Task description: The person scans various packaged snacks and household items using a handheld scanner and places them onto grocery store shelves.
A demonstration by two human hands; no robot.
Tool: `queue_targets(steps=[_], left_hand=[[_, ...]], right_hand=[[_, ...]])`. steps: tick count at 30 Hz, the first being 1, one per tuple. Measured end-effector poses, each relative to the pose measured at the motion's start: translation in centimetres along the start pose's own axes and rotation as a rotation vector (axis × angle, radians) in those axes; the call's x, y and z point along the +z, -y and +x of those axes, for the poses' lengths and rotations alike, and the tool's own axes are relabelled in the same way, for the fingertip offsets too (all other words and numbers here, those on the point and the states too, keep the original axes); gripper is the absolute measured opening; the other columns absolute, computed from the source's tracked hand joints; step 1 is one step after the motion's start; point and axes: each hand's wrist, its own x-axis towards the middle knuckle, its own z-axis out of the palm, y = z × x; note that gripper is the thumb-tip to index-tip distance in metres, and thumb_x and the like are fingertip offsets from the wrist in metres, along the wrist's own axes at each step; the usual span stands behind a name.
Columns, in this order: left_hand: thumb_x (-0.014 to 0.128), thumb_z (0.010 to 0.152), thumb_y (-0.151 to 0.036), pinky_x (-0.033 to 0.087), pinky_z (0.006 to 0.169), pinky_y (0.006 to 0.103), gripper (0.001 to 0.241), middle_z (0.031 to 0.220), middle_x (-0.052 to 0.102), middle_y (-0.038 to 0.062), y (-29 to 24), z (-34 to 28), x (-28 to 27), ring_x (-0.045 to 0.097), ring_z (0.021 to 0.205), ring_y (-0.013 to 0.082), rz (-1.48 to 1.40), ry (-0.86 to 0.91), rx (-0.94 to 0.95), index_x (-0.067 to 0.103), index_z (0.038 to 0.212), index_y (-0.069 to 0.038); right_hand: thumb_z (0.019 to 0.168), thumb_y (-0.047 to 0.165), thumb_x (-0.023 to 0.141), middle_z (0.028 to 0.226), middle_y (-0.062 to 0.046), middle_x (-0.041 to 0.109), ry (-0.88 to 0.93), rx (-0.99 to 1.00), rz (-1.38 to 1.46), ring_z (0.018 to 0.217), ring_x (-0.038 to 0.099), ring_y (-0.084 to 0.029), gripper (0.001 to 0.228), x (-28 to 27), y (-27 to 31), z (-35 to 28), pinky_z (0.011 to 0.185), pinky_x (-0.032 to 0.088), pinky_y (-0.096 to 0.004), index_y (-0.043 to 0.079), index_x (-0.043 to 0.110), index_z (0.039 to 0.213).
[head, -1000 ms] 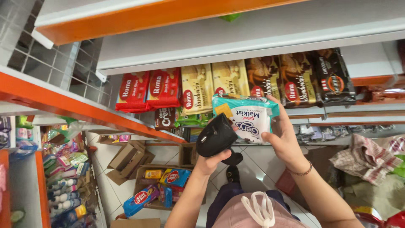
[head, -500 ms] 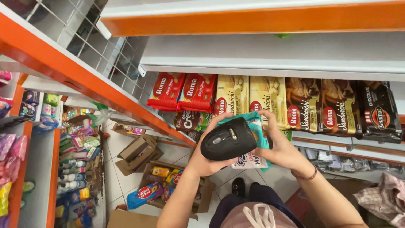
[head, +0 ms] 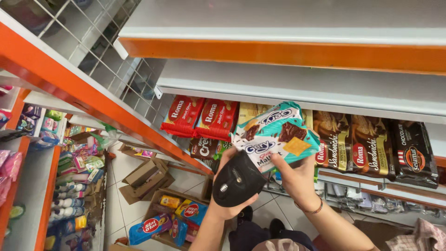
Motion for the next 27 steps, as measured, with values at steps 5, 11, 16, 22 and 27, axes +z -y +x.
queue_targets(steps=[5, 11, 16, 22, 27], left_hand=[[0.080, 0.079, -0.012, 0.046, 0.120, 0.0406, 0.065, 0.160, 0.043, 0.017, -1.7, 3.2, -4.0, 0.053, 0.143, 0.0282, 0.153, -0.139, 0.214, 0.063, 0.141, 0.002], [0.086, 0.074, -0.011, 0.057, 0.103, 0.0444, 0.068, 0.140, 0.057, 0.018, -4.5, 10.0, -8.0, 0.063, 0.118, 0.0340, -0.100, -0.321, -0.131, 0.058, 0.135, -0.002], [0.083, 0.090, -0.010, 0.040, 0.125, 0.0411, 0.047, 0.156, 0.049, 0.014, -5.8, 15.7, -12.5, 0.042, 0.151, 0.0357, 0.458, -0.176, 0.568, 0.067, 0.132, 0.003], [0.082, 0.080, -0.012, 0.037, 0.125, 0.0452, 0.055, 0.155, 0.051, 0.022, -4.7, 20.0, -14.6, 0.041, 0.154, 0.0441, 0.471, -0.109, 0.597, 0.065, 0.129, 0.005], [0.079, 0.077, -0.011, 0.038, 0.129, 0.0471, 0.059, 0.156, 0.051, 0.025, -4.1, 21.6, -15.1, 0.047, 0.153, 0.0426, 0.431, -0.113, 0.561, 0.065, 0.132, 0.005]], right_hand=[[0.088, -0.003, 0.073, 0.114, -0.018, 0.053, -0.070, 0.113, 0.185, 0.095, 0.053, -0.023, 0.058, 2.1, 1.3, 2.8, 0.078, 0.043, -0.037, 0.000, 0.044, 0.139], [0.087, -0.007, 0.077, 0.137, -0.008, 0.053, 0.147, -0.476, -0.309, 0.130, 0.055, -0.017, 0.046, 8.4, 4.8, 8.5, 0.115, 0.046, -0.030, 0.001, 0.055, 0.127], [0.093, -0.010, 0.080, 0.137, -0.010, 0.056, 0.077, -0.649, -0.524, 0.127, 0.059, -0.017, 0.050, 11.5, 5.5, 12.8, 0.111, 0.049, -0.029, -0.003, 0.055, 0.136], [0.096, -0.004, 0.087, 0.125, -0.013, 0.066, -0.113, -0.782, -0.924, 0.108, 0.066, -0.021, 0.044, 13.2, 5.2, 16.5, 0.093, 0.055, -0.031, -0.003, 0.062, 0.132], [0.094, 0.002, 0.088, 0.120, -0.017, 0.062, -0.173, -0.846, -1.115, 0.102, 0.064, -0.029, 0.049, 14.0, 4.8, 17.3, 0.089, 0.054, -0.034, -0.003, 0.062, 0.135]])
